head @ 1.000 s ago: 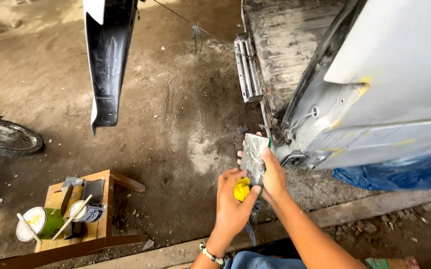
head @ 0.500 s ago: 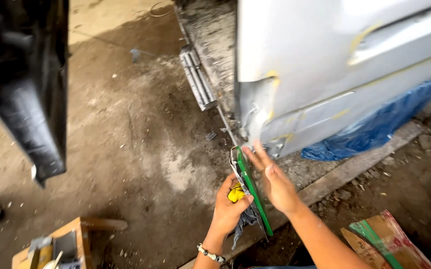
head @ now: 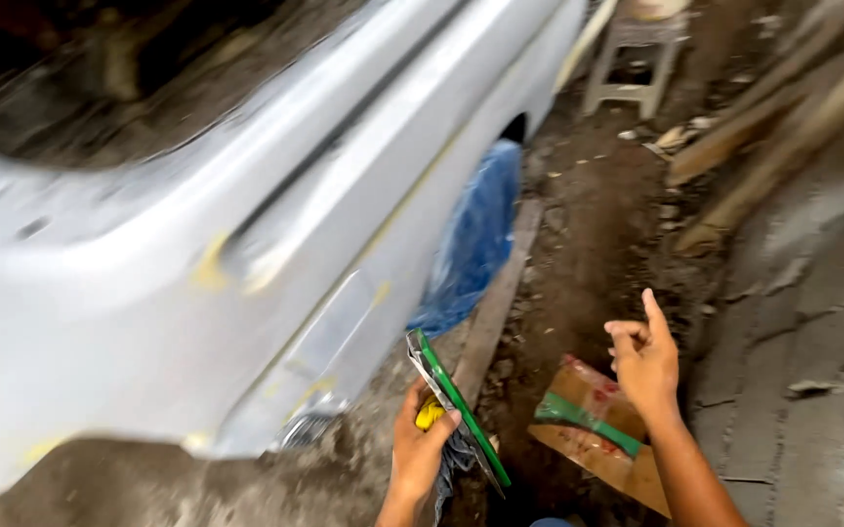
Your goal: Sanding and wiping a vehicle's white body panel with a sanding block and a yellow cloth.
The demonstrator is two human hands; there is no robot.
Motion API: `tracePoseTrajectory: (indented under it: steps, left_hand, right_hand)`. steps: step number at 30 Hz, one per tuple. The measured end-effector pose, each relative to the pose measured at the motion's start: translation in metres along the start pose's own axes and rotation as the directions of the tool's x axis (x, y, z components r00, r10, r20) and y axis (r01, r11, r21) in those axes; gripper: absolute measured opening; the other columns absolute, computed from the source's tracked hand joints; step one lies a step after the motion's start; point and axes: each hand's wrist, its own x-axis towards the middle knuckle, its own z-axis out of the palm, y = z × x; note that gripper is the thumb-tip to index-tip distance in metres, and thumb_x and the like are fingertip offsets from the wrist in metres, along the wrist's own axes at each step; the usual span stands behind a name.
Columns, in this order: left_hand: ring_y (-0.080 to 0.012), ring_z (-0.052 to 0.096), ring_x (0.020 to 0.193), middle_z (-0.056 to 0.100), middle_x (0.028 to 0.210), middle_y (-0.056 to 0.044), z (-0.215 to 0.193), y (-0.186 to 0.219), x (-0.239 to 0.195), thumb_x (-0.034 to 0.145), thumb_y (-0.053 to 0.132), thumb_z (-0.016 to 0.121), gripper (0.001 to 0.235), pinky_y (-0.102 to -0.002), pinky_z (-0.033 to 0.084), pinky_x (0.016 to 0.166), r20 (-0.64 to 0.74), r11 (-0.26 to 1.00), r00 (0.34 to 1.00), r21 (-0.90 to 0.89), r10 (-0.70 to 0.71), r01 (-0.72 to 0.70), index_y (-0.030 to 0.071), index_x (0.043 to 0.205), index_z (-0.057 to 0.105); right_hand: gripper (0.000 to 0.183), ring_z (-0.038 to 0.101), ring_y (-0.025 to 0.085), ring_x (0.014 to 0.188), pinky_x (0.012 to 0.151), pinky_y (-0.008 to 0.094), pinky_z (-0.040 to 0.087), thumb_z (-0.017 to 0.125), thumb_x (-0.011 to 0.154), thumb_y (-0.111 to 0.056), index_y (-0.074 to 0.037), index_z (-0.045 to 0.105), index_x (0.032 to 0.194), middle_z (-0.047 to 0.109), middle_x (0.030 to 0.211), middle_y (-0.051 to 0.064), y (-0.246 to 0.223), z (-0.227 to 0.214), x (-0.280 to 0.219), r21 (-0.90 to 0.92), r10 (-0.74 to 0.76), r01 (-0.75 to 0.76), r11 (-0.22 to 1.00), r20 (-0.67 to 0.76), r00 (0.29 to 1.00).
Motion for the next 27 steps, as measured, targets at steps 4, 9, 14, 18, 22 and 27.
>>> tracePoseTrajectory:
  steps: [4, 9, 14, 18, 22, 27]
  left_hand:
    - [-0.0203, 0.065, 0.110, 0.067, 0.123, -0.011, 0.080, 0.003, 0.034, 0.081, 0.005, 0.070, 0.065, -0.034, 0.052, 0.096, 0.129, 0.999, 0.992, 0.031, -0.019, 0.015, 0.000, 0.142, 0.049]
    - [-0.0195, 0.064, 0.113, 0.064, 0.129, -0.012, 0.150, -0.010, 0.084, 0.081, 0.005, 0.071, 0.070, -0.033, 0.051, 0.099, 0.304, 0.997, 0.952, 0.079, -0.036, 0.012, -0.001, 0.146, 0.045]
    - [-0.0198, 0.065, 0.114, 0.065, 0.131, -0.013, 0.196, -0.020, 0.128, 0.080, 0.005, 0.071, 0.071, -0.033, 0.051, 0.099, 0.385, 0.995, 0.921, 0.101, -0.049, 0.010, -0.002, 0.146, 0.046]
    - [-0.0193, 0.065, 0.114, 0.064, 0.131, -0.011, 0.222, -0.029, 0.176, 0.081, 0.005, 0.071, 0.070, -0.033, 0.052, 0.099, 0.421, 0.998, 0.905, 0.023, -0.060, 0.056, -0.001, 0.145, 0.044]
    - [-0.0199, 0.065, 0.112, 0.065, 0.128, -0.012, 0.248, -0.026, 0.231, 0.081, 0.004, 0.070, 0.069, -0.033, 0.052, 0.097, 0.429, 0.997, 0.900, -0.003, -0.074, 0.083, -0.002, 0.145, 0.046]
    - [-0.0205, 0.066, 0.113, 0.067, 0.129, -0.013, 0.283, -0.036, 0.320, 0.080, 0.003, 0.070, 0.068, -0.033, 0.051, 0.098, 0.383, 0.989, 0.915, -0.014, -0.129, 0.145, 0.000, 0.144, 0.047]
  right_hand:
    - [0.083, 0.054, 0.010, 0.064, 0.051, 0.025, 0.044, 0.057, 0.099, 0.001, -0.011, 0.011, 0.167, 0.075, 0.101, 0.011, -0.010, -0.043, 0.017, 0.055, -0.110, 0.114, 0.992, -0.071, 0.991]
    - [0.072, 0.066, 0.007, 0.074, 0.064, 0.021, 0.057, 0.056, 0.092, 0.004, -0.009, 0.032, 0.159, 0.074, 0.106, 0.010, -0.030, -0.047, 0.026, 0.227, -0.121, 0.111, 0.968, 0.031, 0.992]
    - [0.036, 0.062, 0.009, 0.075, 0.067, 0.025, 0.055, 0.055, 0.097, 0.001, -0.002, 0.066, 0.131, 0.071, 0.099, 0.004, -0.025, -0.031, 0.049, 0.232, -0.031, 0.001, 0.973, 0.122, 0.992]
    - [0.028, 0.064, 0.009, 0.080, 0.071, 0.026, 0.053, 0.063, 0.094, -0.003, -0.001, 0.067, 0.122, 0.066, 0.087, 0.002, -0.039, -0.021, 0.086, 0.342, -0.102, 0.037, 0.939, 0.174, 0.979]
    - [0.027, 0.063, 0.008, 0.076, 0.071, 0.026, 0.053, 0.069, 0.092, -0.007, 0.001, 0.069, 0.117, 0.069, 0.082, 0.001, -0.043, -0.020, 0.151, 0.219, -0.037, 0.011, 0.976, 0.114, 0.993]
    - [0.023, 0.051, 0.011, 0.062, 0.064, 0.028, 0.047, 0.075, 0.092, -0.011, 0.004, 0.075, 0.110, 0.050, 0.062, -0.001, -0.036, -0.014, 0.271, 0.039, -0.020, 0.021, 0.999, -0.022, 1.000]
